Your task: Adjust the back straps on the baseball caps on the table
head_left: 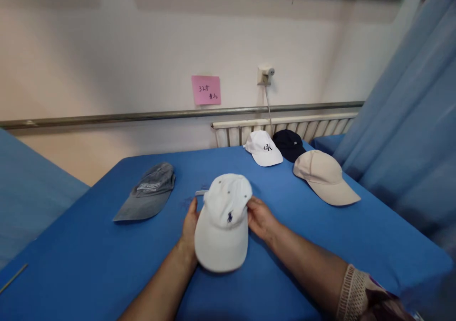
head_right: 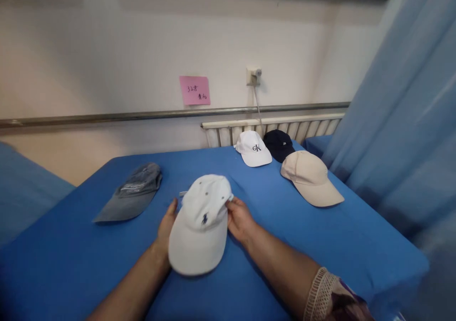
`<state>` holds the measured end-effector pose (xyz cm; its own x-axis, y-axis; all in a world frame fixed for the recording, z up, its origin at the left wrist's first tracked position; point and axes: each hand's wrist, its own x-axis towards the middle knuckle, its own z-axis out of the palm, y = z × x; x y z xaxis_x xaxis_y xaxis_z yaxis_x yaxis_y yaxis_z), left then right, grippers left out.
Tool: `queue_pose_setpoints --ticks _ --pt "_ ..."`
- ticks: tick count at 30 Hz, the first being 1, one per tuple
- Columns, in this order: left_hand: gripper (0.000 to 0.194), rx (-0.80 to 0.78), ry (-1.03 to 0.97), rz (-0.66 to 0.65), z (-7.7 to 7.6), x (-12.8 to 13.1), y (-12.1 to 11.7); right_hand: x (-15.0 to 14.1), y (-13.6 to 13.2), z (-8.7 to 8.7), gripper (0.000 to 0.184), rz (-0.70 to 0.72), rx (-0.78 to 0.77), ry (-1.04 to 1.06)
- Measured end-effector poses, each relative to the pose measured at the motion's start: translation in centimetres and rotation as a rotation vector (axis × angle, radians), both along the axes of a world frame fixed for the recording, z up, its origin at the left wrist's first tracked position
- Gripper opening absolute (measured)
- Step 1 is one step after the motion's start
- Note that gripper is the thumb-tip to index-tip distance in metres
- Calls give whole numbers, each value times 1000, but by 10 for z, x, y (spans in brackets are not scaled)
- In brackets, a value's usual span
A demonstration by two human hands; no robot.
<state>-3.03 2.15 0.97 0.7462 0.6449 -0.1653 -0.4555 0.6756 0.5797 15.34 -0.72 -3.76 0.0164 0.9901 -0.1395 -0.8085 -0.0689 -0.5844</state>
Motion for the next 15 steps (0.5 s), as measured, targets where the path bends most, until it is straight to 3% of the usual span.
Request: queue_pose_setpoints --ticks 4,8,11,13,15 --pt "42 -34 139 154 -9 20 -11 31 21 -7 25 -316 -74 -3" --pt "18 85 357 348 -8 33 -18 48 26 -7 53 -365 -61 -19" --pt "22 178 362 433 14 21 -3 52 24 -7 73 -293 -63 -97" --pt "26 222 333 528 34 -5 19 53 23 -7 79 -261 -90 -172" --pt "25 287 283 735 51 -43 48 54 22 -9 75 -229 -121 -229"
